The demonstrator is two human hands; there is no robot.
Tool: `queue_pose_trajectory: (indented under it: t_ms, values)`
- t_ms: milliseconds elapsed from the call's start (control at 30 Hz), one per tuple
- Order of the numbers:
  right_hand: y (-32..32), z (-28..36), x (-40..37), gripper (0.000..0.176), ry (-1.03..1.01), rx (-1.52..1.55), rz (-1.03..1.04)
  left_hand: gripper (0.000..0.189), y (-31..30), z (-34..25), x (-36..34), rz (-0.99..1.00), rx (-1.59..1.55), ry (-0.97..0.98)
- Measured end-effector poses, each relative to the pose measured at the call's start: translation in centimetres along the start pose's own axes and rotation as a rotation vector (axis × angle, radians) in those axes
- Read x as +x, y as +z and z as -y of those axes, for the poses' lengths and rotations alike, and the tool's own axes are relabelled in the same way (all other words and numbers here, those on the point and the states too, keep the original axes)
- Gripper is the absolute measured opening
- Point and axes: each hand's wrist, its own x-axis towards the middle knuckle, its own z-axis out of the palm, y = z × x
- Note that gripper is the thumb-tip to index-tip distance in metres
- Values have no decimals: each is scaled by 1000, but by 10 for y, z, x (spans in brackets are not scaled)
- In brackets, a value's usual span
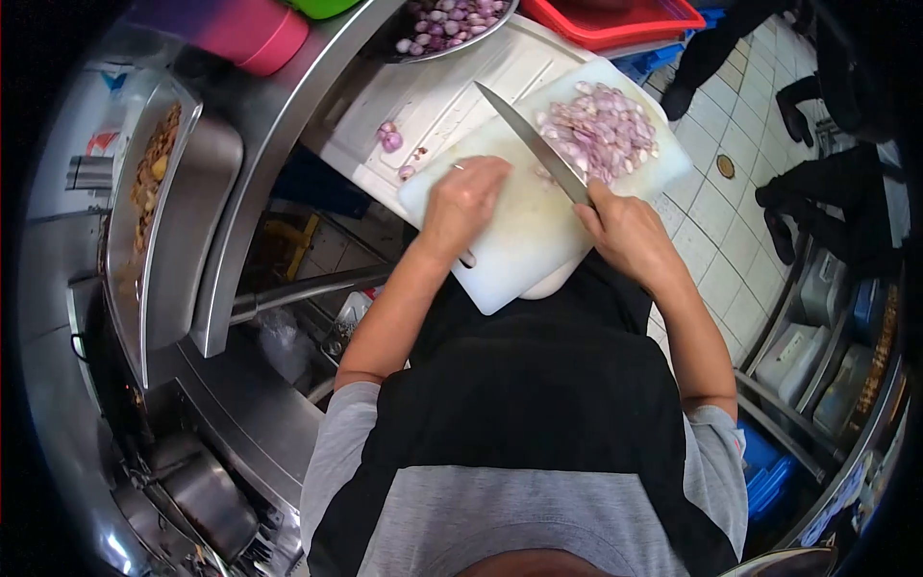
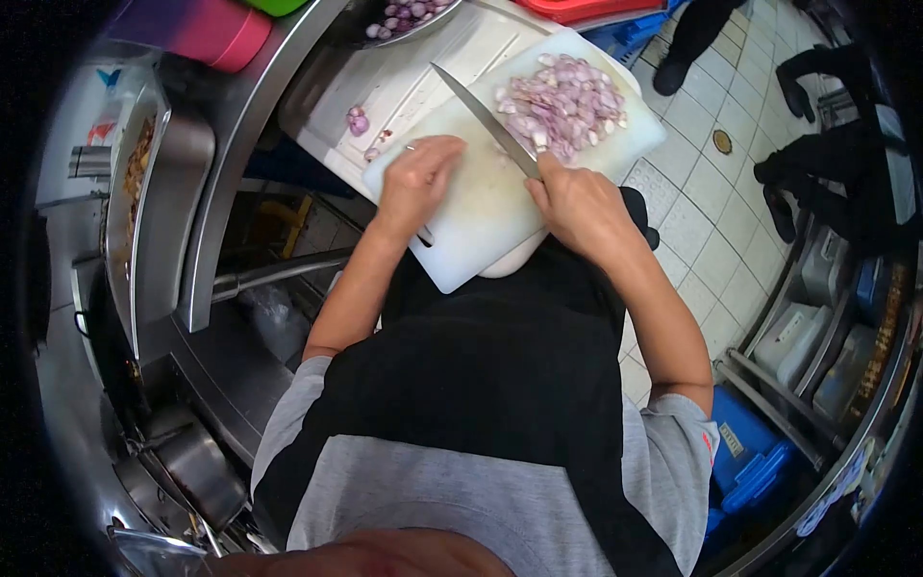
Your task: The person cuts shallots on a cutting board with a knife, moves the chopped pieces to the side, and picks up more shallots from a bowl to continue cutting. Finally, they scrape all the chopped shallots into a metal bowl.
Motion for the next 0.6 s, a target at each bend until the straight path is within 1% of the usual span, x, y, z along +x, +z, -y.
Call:
queue_pose_trajectory:
  t_ms: [33,67,133,167,200,267,333,400,433,500,533,600]
  values:
    - [-3,3,-6,25,42,-4,5,18,-11,8,0,-36,48,-80]
    - [-2,3,-12,25,34,-4,7,14,-22,19,-1,-86,111,-145]
    - [5,0,-22,24,-17,-7,68,12,-45,40,1,-164,269,-320]
    - [7,0,-26,24,-35,-4,92,16,-52,56,0,-208,374,-321]
    - [11,0,-28,24,-39,-2,92,16,-60,62,1,-209,378,-322]
    - [17,-2,-30,24,-36,21,130,20,-71,69,3,-157,347,-533]
    - [17,-6,-27,24,-25,18,134,23,-73,73,3,-125,363,-560]
    - [14,-13,-23,25,31,-10,72,23,-74,72,3,-113,289,-644]
    - [10,-17,-21,25,63,-23,74,23,-76,71,2,-112,290,-644]
    - [6,-22,-19,25,80,-27,71,25,-82,64,-4,33,132,-689]
    - [6,-23,-18,25,93,-30,68,25,-84,62,-7,31,132,-693]
    - [10,-23,-19,24,80,-13,55,28,-87,61,-12,264,121,-427]
